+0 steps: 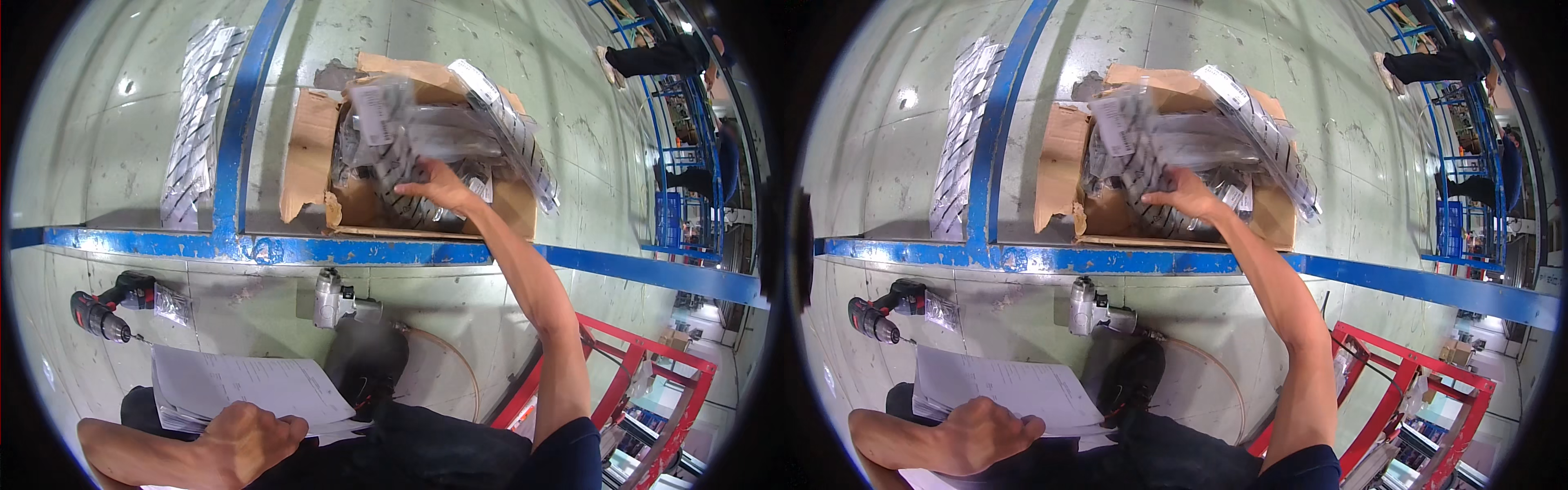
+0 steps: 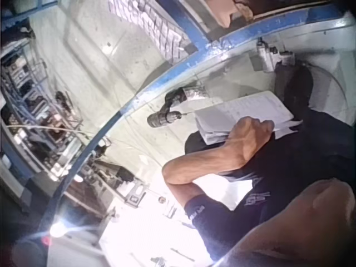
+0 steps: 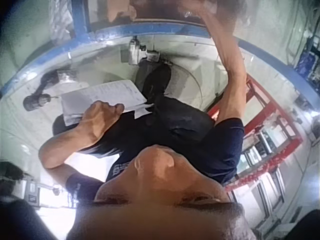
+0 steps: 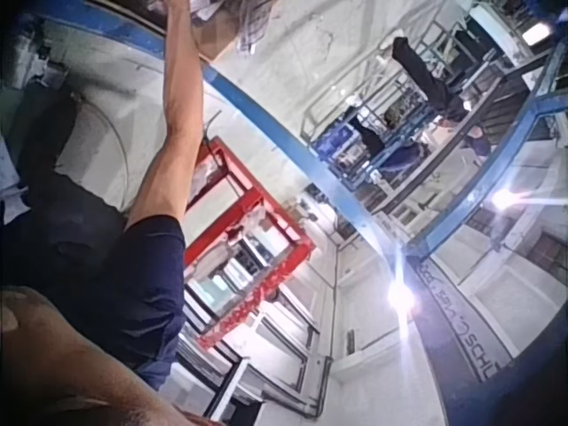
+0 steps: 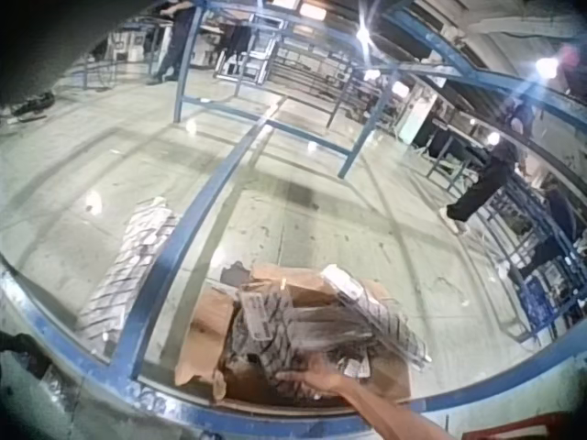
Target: The person sorts metal parts from a box by hand, cross-referencing them with a technical manual.
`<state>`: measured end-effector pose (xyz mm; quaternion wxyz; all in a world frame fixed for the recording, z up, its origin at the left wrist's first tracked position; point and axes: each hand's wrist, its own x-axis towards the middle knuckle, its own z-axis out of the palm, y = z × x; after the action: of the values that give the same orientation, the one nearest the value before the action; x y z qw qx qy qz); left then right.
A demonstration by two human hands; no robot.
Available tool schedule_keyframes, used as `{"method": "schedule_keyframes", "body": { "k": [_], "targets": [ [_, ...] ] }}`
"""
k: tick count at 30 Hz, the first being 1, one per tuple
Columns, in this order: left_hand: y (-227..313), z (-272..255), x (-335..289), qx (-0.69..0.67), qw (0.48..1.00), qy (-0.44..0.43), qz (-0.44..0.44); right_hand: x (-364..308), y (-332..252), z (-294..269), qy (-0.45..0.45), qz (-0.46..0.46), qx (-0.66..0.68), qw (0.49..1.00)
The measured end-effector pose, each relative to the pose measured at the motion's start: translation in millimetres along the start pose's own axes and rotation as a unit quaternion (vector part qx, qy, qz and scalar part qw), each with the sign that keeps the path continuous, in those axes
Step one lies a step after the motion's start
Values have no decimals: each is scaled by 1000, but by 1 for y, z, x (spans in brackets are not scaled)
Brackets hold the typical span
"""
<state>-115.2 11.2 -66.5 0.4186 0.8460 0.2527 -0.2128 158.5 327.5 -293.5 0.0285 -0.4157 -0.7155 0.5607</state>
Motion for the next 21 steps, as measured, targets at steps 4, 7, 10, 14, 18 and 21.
{"method": "schedule_keyframes", "body": {
  "k": [4,7,10,14,18,21],
  "targets": [
    [1,15,-2,-11,999,-22,-28,5,14,2,28,-85,-118,989],
    [-2,18,-7,-24,999,-4,-35,21,40,-6,-8,10,-35,999],
    [5,5,-2,2,991,-117,-59,15,31,-1,18,-26,15,999],
    [12,22,-4,-1,995,-66,-75,13,26,-7,48,-53,44,996],
    [8,24,-2,95,991,-85,-51,15,29,-8,61,-49,62,995],
    [10,14,-2,119,990,-69,-40,17,29,-5,56,-47,45,996]
  ]
}}
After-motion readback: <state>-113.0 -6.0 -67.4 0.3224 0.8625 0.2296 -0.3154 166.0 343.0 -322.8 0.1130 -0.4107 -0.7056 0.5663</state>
